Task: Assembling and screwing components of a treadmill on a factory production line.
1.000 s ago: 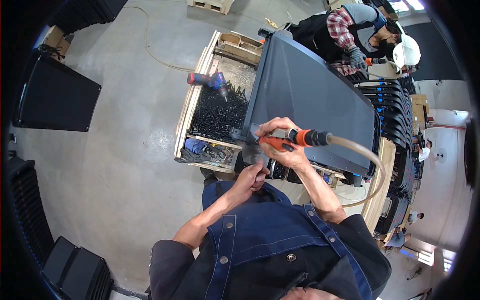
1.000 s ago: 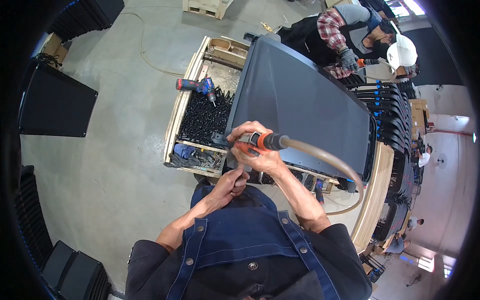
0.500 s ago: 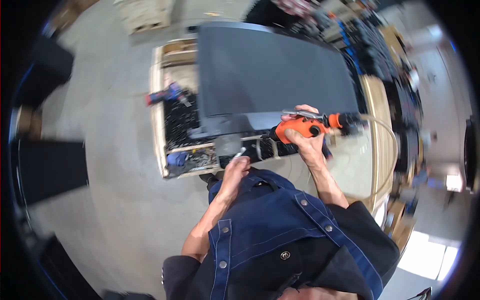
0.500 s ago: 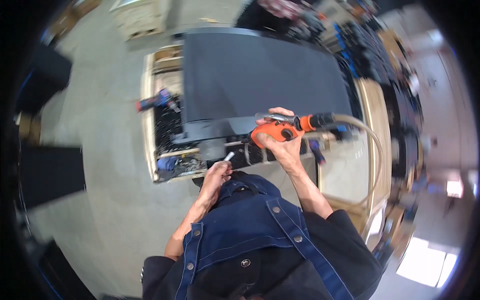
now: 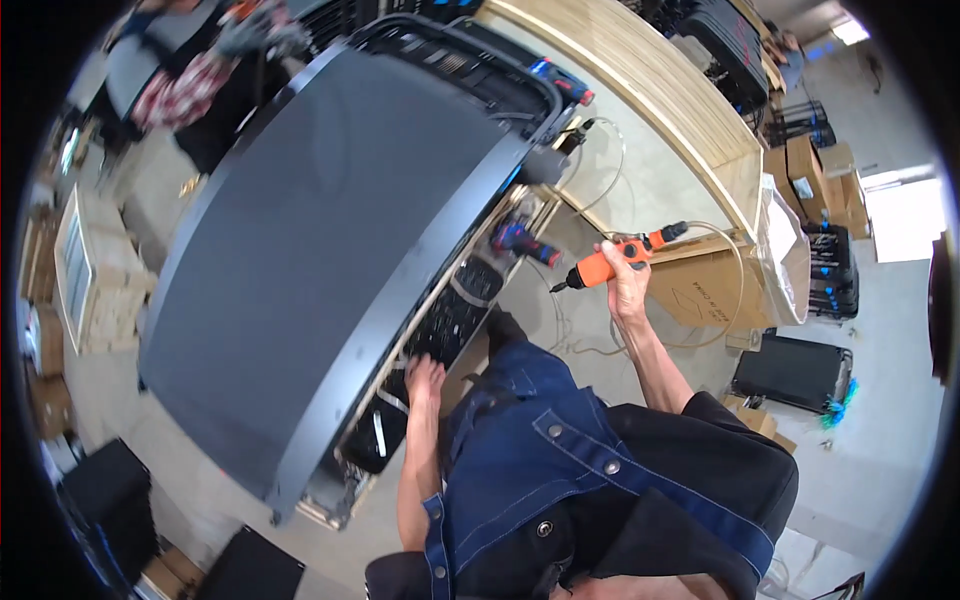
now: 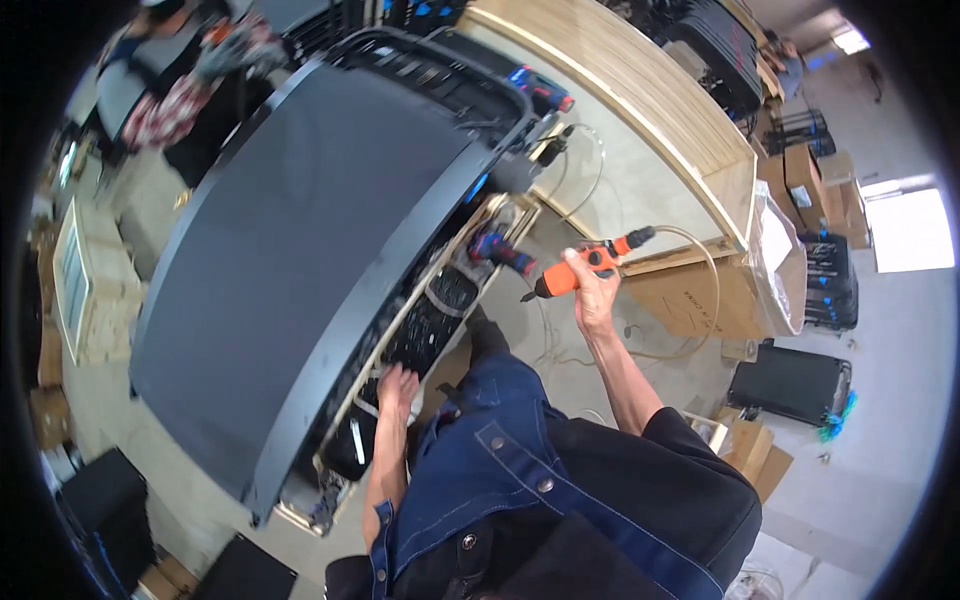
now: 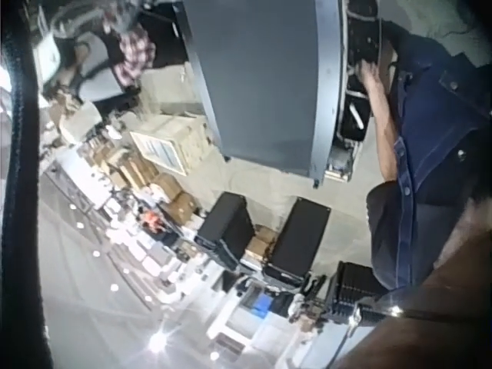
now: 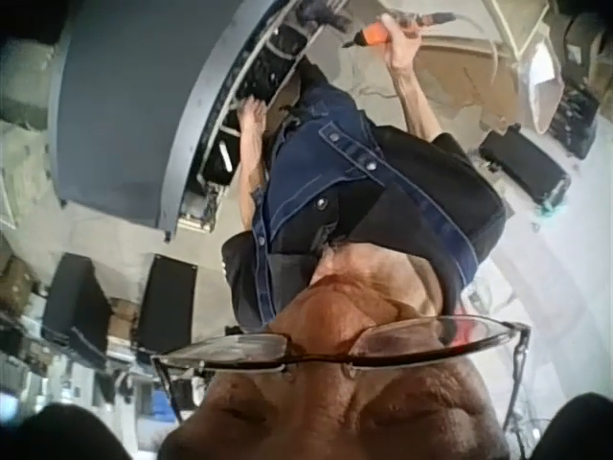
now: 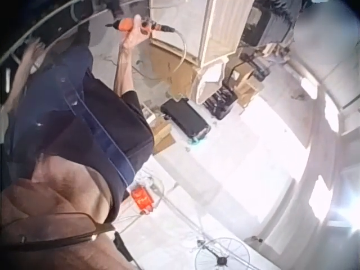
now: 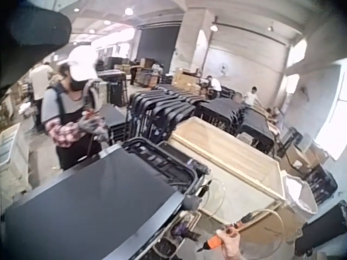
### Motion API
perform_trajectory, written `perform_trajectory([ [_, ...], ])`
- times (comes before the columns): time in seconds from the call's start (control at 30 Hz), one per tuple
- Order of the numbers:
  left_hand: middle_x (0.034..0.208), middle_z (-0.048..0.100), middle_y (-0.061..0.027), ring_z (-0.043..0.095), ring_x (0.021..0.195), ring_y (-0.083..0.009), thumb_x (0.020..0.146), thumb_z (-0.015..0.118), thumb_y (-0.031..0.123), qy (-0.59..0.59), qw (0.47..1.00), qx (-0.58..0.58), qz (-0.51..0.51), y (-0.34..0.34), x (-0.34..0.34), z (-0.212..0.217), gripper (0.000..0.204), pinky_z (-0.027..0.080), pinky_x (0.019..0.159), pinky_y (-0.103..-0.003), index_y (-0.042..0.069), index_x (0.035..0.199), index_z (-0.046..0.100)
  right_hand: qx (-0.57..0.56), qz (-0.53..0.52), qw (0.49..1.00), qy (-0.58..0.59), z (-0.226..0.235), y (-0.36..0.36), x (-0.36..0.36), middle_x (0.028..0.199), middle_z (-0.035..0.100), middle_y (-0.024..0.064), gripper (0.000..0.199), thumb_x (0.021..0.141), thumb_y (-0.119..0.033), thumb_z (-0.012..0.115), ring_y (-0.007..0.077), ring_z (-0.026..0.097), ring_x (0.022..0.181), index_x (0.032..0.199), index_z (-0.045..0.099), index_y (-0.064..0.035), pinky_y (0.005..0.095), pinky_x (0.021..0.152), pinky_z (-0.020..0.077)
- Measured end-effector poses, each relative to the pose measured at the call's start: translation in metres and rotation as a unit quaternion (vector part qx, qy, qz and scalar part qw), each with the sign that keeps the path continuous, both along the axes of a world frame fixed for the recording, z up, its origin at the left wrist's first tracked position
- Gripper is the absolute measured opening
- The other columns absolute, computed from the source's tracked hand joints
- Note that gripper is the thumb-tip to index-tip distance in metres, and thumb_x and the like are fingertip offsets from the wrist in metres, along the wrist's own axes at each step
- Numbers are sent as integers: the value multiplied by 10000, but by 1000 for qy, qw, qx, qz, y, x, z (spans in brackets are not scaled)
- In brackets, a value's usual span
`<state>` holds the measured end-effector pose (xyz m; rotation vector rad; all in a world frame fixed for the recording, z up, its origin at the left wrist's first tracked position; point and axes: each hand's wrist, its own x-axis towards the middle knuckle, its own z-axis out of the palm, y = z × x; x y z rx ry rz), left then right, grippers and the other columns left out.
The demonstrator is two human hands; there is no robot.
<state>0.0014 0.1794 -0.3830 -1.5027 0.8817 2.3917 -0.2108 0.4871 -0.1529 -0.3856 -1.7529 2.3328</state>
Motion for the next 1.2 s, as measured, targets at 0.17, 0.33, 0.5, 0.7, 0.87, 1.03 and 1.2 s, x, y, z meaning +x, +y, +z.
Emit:
perform_trajectory([
  [0.17,1480,483,-186,551,1283,-315,1060,466,332,-32,998,43,14,25,9,-3,506,483,1038,-415,72,1490,406,268,120,955,-50,-48,62,-162,956,701,40,309,779,-97,833,143,653,864,1034,679,-16,299,814,533],
  [0.33,1100,629,-110,616,1030,-289,997,593,221,-62,993,55,84,64,8,51,259,530,908,-426,61,1200,593,510,226,829,37,-169,105,-299,989,686,158,382,695,-50,742,360,664,934,1074,702,-45,405,827,532],
  [0.5,1345,522,-163,517,1260,-268,1043,510,236,-130,991,-10,-4,106,-15,75,464,480,1033,-381,25,1451,444,586,279,757,-69,-240,105,-349,995,675,156,388,689,-249,754,353,638,998,1050,722,-111,439,878,531],
  [0.7,1303,570,-162,593,1092,-250,1023,556,263,-51,994,-38,-85,147,-111,109,492,510,878,-334,3,1430,461,483,164,851,-126,-240,106,-303,1126,668,175,455,734,-203,751,369,612,1085,1170,682,-91,401,961,507],
  [0.87,822,667,-67,626,712,-147,964,654,172,104,956,-156,-224,194,-227,135,286,525,686,-278,-34,1162,652,236,513,819,-105,-130,120,-217,1088,725,163,381,831,-209,731,254,687,1009,1160,687,-23,358,943,527],
  [1.03,793,637,-46,600,721,-125,1034,565,215,257,886,-161,-351,293,-355,218,312,503,688,-286,-28,1224,612,205,423,879,-82,-14,268,-261,988,747,107,382,854,-208,748,172,707,821,1170,698,0,319,771,568],
  [1.2,884,643,-46,633,805,-120,1024,574,170,287,842,-269,-370,376,-487,252,265,490,710,-258,-22,1192,646,135,44,980,-137,34,419,-413,984,729,141,411,924,-161,668,189,717,858,1267,605,56,320,791,590],
])
